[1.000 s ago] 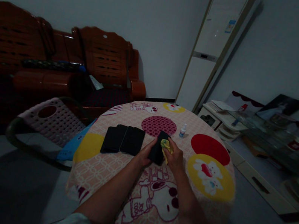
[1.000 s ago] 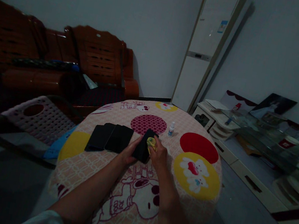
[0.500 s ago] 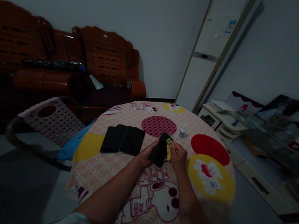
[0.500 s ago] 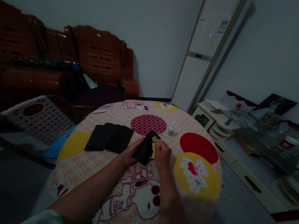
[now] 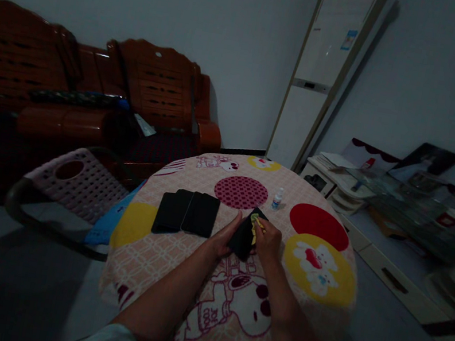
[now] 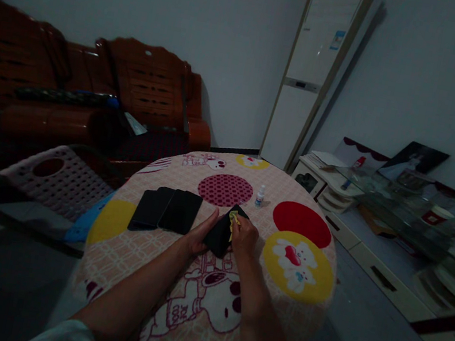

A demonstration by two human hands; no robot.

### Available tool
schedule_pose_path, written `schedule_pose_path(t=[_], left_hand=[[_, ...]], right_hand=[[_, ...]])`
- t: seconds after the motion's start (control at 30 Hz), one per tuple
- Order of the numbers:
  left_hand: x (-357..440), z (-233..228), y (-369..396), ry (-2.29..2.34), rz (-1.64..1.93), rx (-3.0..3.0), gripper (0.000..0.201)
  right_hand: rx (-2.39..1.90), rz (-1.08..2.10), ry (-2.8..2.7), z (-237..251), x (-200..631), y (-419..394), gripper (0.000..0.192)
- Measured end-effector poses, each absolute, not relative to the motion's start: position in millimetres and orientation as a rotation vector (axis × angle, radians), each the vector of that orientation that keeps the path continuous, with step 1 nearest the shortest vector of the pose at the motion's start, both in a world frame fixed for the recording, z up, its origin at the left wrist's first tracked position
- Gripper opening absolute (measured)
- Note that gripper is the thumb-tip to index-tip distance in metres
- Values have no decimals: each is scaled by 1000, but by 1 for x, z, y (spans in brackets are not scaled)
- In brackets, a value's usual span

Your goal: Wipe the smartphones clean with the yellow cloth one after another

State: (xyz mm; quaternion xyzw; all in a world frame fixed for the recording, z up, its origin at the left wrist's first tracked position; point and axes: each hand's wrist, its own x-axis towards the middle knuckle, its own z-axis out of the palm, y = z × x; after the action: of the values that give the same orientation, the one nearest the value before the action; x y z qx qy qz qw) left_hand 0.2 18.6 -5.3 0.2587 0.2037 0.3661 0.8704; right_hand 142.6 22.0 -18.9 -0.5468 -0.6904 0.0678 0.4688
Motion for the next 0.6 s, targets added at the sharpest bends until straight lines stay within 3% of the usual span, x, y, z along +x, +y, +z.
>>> schedule_pose_path(t=[0.4, 0.6], left_hand=[[0, -2, 19, 454, 878, 572, 55], [0, -5, 15, 455, 724, 640, 65]], right_hand=[[-1278, 224, -1725, -17, 135, 18, 25], [-1350, 162, -1634, -17, 144, 22, 27]])
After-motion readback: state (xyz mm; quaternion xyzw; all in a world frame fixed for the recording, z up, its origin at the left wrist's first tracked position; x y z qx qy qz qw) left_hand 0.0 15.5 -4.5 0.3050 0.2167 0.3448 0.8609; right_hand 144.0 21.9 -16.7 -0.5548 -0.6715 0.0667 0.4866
